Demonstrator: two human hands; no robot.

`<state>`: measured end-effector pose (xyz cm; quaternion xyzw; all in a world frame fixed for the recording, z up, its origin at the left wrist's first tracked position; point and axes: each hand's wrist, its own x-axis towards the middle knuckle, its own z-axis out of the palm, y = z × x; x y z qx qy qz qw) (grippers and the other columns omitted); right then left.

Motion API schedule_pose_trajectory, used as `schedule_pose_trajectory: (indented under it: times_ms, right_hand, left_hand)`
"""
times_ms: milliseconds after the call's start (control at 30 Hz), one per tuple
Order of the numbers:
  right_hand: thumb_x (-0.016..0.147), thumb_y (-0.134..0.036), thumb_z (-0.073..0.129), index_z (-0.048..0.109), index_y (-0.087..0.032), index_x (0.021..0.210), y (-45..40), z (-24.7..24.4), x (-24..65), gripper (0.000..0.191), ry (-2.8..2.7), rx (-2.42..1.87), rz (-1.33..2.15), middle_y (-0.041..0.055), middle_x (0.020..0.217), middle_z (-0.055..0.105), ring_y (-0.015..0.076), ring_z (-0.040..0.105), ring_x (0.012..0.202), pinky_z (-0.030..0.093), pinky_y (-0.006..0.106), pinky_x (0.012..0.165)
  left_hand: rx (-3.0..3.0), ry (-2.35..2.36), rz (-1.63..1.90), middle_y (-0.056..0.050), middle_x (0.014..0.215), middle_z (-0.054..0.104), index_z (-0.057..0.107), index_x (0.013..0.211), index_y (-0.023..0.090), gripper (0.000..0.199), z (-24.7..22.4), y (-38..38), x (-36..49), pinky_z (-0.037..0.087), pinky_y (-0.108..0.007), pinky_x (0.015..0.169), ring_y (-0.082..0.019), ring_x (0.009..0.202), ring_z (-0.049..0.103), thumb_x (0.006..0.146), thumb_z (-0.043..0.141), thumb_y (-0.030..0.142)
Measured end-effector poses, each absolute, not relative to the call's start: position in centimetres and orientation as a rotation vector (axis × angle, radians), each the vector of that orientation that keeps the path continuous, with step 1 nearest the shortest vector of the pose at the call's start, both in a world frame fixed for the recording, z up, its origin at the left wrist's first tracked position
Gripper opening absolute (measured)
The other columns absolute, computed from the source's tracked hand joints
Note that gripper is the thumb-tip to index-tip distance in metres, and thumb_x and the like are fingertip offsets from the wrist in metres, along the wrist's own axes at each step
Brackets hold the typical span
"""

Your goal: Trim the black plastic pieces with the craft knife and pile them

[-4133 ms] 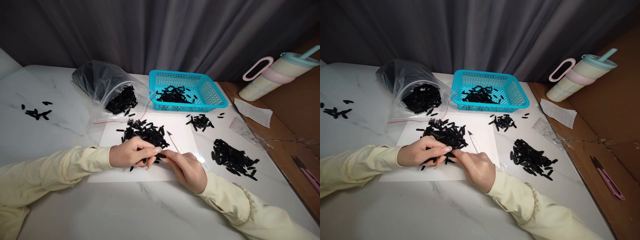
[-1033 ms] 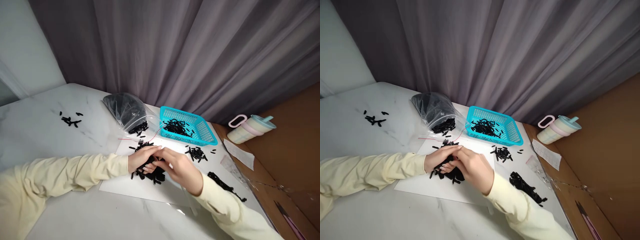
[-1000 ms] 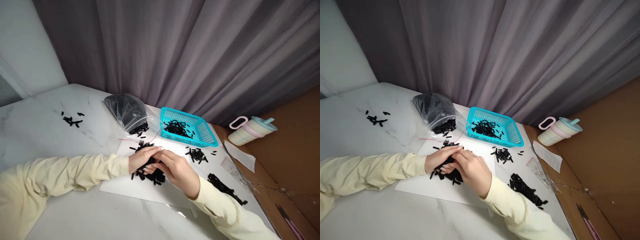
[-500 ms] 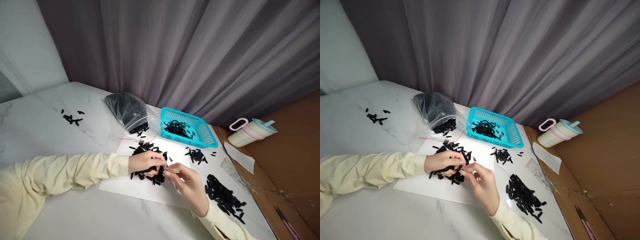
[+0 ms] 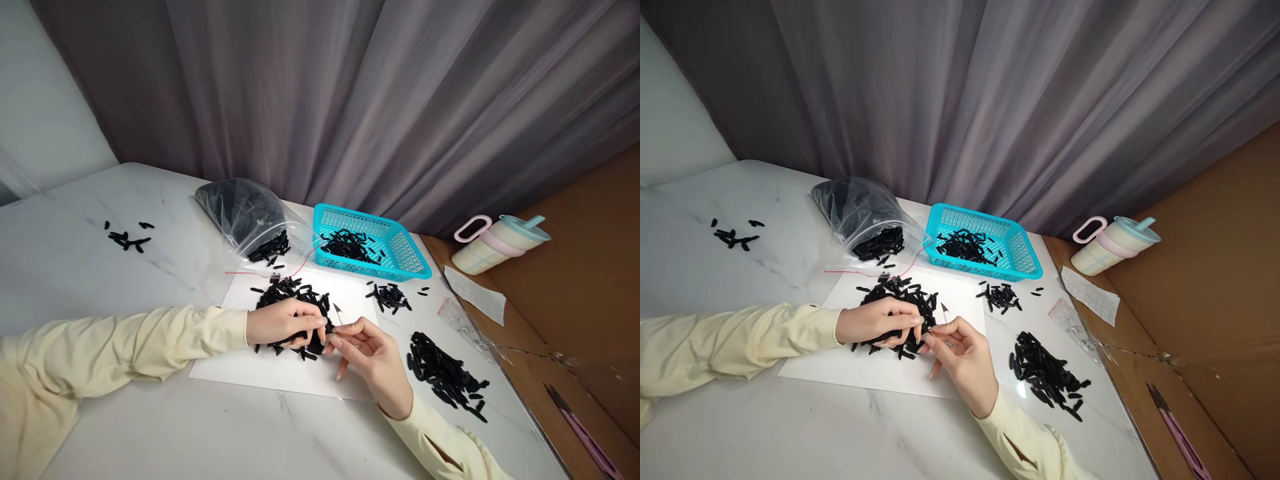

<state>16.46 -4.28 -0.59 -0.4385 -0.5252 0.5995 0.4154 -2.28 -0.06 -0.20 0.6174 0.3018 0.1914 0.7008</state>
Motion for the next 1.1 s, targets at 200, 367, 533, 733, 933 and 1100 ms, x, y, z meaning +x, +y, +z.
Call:
schedule_pose_trajectory:
  times_ms: [200, 367, 533, 733, 933, 1100]
  right_hand:
    - [0.075, -0.028, 0.065, 0.051, -0.019, 0.114, -4.1, -0.4, 16.7, 0.043, -1.321, -0.984, 1.701, 0.001, 0.073, 0.056, 0.0127, 0.06, 0.063, 0.05, 0.018, 0.038]
    - [0.077, -0.029, 0.063, 0.059, -0.016, 0.099, -3.8, -0.7, 16.8, 0.026, -1.306, -0.981, 1.666, 0.002, 0.069, 0.059, 0.0132, 0.061, 0.063, 0.047, 0.017, 0.038]
    - [0.075, -0.03, 0.065, 0.049, -0.018, 0.087, -4.1, -0.4, 16.7, 0.023, -1.253, -1.013, 1.586, 0.0067, 0.083, 0.066, 0.0153, 0.064, 0.065, 0.047, 0.018, 0.039]
    - [0.077, -0.028, 0.063, 0.042, -0.018, 0.076, -5.0, -0.3, 16.3, 0.023, -1.278, -1.04, 1.468, 0.0092, 0.085, 0.068, 0.0144, 0.065, 0.059, 0.045, 0.018, 0.037]
    - [0.079, -0.022, 0.061, 0.034, -0.02, 0.064, -5.6, -0.4, 16.2, 0.031, -1.383, -1.036, 1.336, 0.0064, 0.074, 0.07, 0.0126, 0.061, 0.046, 0.038, 0.018, 0.031]
    - [0.075, -0.02, 0.065, 0.045, -0.018, 0.061, -5.7, -0.5, 15.9, 0.024, -1.412, -1.018, 1.284, 0.01, 0.1, 0.067, 0.0112, 0.06, 0.047, 0.052, 0.027, 0.044]
  left_hand:
    - [1.369, 0.638, 0.374, 0.008, 0.041, 0.039, 0.054, 0.07, 0.012, 0.037, -0.3, 0.0, -2.4, 0.026, -0.016, 0.035, -0.003, 0.033, 0.031, 0.084, 0.046, 0.046]
    - [1.407, 0.657, 0.331, 0.008, 0.04, 0.038, 0.055, 0.065, 0.012, 0.034, 0.2, 0.1, -2.5, 0.023, -0.017, 0.036, -0.003, 0.034, 0.03, 0.079, 0.054, 0.043]
    - [1.46, 0.599, 0.205, 0.008, 0.042, 0.034, 0.066, 0.076, 0.011, 0.034, 0.6, 0.3, -2.7, 0.022, -0.019, 0.038, -0.004, 0.037, 0.028, 0.08, 0.053, 0.042]
    - [1.461, 0.581, 0.129, 0.008, 0.042, 0.032, 0.069, 0.088, 0.012, 0.039, 0.7, 0.4, -2.8, 0.023, -0.019, 0.039, -0.004, 0.037, 0.027, 0.08, 0.052, 0.046]
    - [1.452, 0.584, 0.149, 0.008, 0.042, 0.034, 0.066, 0.091, 0.01, 0.045, 0.5, 0.3, -2.9, 0.023, -0.018, 0.035, -0.004, 0.035, 0.027, 0.085, 0.043, 0.048]
    - [1.444, 0.605, 0.2, 0.007, 0.043, 0.036, 0.062, 0.084, 0.011, 0.041, 0.2, 0.1, -2.9, 0.023, -0.018, 0.036, -0.004, 0.036, 0.029, 0.086, 0.042, 0.047]
